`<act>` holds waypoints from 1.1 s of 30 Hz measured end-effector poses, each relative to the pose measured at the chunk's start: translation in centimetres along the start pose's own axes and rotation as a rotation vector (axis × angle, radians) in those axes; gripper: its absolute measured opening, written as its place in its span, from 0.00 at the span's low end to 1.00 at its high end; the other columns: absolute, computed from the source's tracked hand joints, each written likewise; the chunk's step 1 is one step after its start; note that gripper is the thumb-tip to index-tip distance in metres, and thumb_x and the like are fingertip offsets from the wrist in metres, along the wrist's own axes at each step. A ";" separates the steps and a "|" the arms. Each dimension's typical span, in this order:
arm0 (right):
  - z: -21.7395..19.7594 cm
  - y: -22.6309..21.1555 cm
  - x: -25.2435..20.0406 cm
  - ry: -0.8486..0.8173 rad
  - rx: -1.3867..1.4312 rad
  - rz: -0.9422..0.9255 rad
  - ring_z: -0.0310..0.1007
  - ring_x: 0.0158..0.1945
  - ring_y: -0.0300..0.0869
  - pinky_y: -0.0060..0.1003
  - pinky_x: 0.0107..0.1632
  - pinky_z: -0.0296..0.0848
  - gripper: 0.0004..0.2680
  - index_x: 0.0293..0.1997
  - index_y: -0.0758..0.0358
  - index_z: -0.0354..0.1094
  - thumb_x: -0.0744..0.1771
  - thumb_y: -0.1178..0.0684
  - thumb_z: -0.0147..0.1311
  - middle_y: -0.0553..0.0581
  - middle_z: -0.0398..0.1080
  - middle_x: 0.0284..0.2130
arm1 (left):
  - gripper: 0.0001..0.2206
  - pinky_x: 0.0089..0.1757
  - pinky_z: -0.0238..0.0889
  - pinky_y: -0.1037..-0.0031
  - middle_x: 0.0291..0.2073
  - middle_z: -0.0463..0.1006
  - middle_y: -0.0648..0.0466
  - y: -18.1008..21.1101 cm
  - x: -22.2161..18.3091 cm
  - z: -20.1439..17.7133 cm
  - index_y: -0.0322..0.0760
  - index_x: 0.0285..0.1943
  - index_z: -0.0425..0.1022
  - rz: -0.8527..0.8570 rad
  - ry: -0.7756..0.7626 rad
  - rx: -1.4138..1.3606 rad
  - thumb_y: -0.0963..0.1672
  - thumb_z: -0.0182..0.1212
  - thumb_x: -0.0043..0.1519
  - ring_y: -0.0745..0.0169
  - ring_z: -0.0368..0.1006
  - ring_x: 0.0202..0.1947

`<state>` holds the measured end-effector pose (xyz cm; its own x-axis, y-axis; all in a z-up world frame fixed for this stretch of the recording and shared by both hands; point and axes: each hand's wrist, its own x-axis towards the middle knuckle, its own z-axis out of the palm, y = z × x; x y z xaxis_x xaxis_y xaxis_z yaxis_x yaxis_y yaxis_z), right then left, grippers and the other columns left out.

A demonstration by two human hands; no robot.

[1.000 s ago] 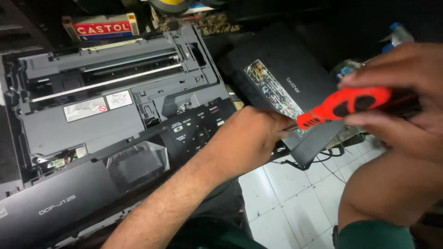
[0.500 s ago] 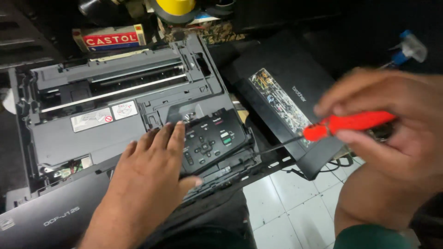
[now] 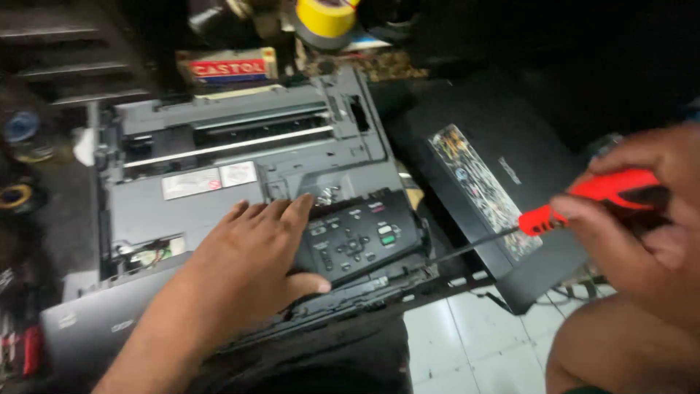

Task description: Disassembling and reassembling a printer using a screwdriver to remove panels and access internal components

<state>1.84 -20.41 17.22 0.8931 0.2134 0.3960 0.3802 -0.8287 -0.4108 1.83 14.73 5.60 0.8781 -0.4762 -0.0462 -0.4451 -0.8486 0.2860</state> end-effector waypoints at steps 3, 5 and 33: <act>-0.8 1.1 -0.5 -0.048 -0.129 -0.011 0.70 0.50 0.51 0.42 0.57 0.67 0.15 0.55 0.74 0.67 0.65 0.59 0.63 0.67 0.68 0.50 | 0.60 0.58 0.57 0.45 0.60 0.71 0.44 1.0 -0.1 -0.2 0.28 0.76 0.53 -0.046 0.059 0.288 0.71 0.68 0.47 0.43 0.70 0.57; -1.6 2.4 -1.9 -0.229 -0.188 0.280 0.78 0.42 0.29 0.34 0.26 0.67 0.12 0.41 0.50 0.79 0.58 0.61 0.64 0.34 0.79 0.49 | 0.65 0.60 0.55 0.42 0.66 0.61 0.39 2.2 -0.4 -0.3 0.28 0.80 0.42 -0.075 -0.172 0.299 0.71 0.74 0.50 0.36 0.62 0.62; -0.2 10.0 -1.3 -0.380 0.154 -0.326 0.88 0.33 0.20 0.17 0.43 0.82 0.10 0.34 0.40 0.79 0.54 0.46 0.69 0.39 0.81 0.37 | 0.14 0.32 0.74 0.52 0.43 0.77 0.54 -2.0 7.1 -1.3 0.45 0.47 0.75 -0.010 -0.009 0.098 0.51 0.67 0.60 0.45 0.80 0.34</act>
<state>4.46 -29.07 12.76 0.7357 0.6441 0.2095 0.6586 -0.6082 -0.4430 9.15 13.37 5.99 0.8814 -0.4689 -0.0573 -0.4514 -0.8718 0.1902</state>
